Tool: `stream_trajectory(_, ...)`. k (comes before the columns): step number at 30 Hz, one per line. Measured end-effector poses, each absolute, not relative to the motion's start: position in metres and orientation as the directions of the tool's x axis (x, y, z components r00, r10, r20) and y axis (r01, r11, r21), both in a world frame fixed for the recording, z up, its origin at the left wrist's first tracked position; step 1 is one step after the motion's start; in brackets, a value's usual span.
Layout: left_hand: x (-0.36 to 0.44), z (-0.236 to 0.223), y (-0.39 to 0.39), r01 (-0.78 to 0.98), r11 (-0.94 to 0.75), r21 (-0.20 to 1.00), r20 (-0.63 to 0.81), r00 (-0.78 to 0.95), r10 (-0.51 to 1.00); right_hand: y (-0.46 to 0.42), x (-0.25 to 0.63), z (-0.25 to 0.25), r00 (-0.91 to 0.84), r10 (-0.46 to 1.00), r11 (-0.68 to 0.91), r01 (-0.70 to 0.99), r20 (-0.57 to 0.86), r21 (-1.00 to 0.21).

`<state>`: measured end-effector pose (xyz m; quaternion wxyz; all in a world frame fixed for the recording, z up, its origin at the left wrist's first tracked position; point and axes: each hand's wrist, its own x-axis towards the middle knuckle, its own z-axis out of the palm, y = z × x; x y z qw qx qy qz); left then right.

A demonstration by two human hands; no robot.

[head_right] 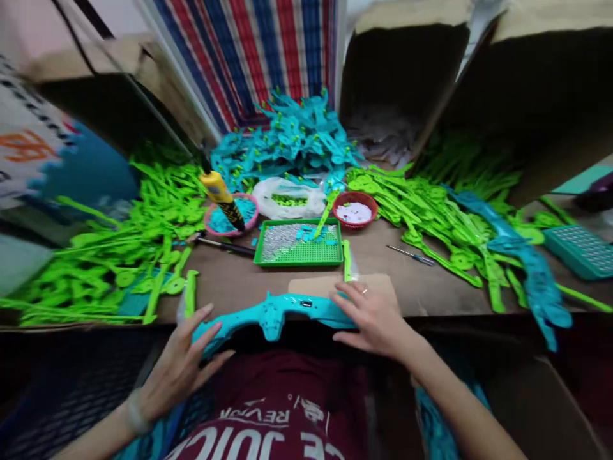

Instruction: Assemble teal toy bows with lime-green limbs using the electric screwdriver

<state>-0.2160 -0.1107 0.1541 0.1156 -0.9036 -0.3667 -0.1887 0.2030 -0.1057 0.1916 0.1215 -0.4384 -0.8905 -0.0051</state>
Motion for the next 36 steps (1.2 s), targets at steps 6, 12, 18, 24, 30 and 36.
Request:
stream_trajectory(6,-0.204,0.112,-0.105,0.735,-0.669,-0.111,0.324,0.663,0.675,-0.127,0.202,0.156,-0.594,0.799,0.591,0.805,0.091,0.060)
stream_trajectory(12,-0.187,0.123,-0.096,0.636,-0.764,-0.108,0.283,0.757,0.589,-0.137,0.219,0.147,-0.525,0.837,0.510,0.851,0.153,0.127)
stream_trajectory(18,-0.147,0.143,-0.092,0.656,-0.752,-0.058,0.273,0.735,0.620,-0.158,0.245,0.137,-0.504,0.833,0.448,0.856,0.228,0.258)
stream_trajectory(24,-0.130,0.139,-0.062,0.690,-0.723,-0.027,0.279,0.700,0.658,-0.156,0.245,0.132,-0.513,0.809,0.417,0.845,0.286,0.334)
stream_trajectory(30,-0.119,0.144,-0.055,0.613,-0.784,0.096,0.262,0.744,0.614,-0.134,0.236,0.169,-0.539,0.816,0.437,0.812,0.210,0.388)
stream_trajectory(36,-0.091,0.135,-0.055,0.560,-0.821,0.112,0.291,0.771,0.566,-0.081,0.224,0.220,-0.574,0.766,0.454,0.801,0.289,0.390)
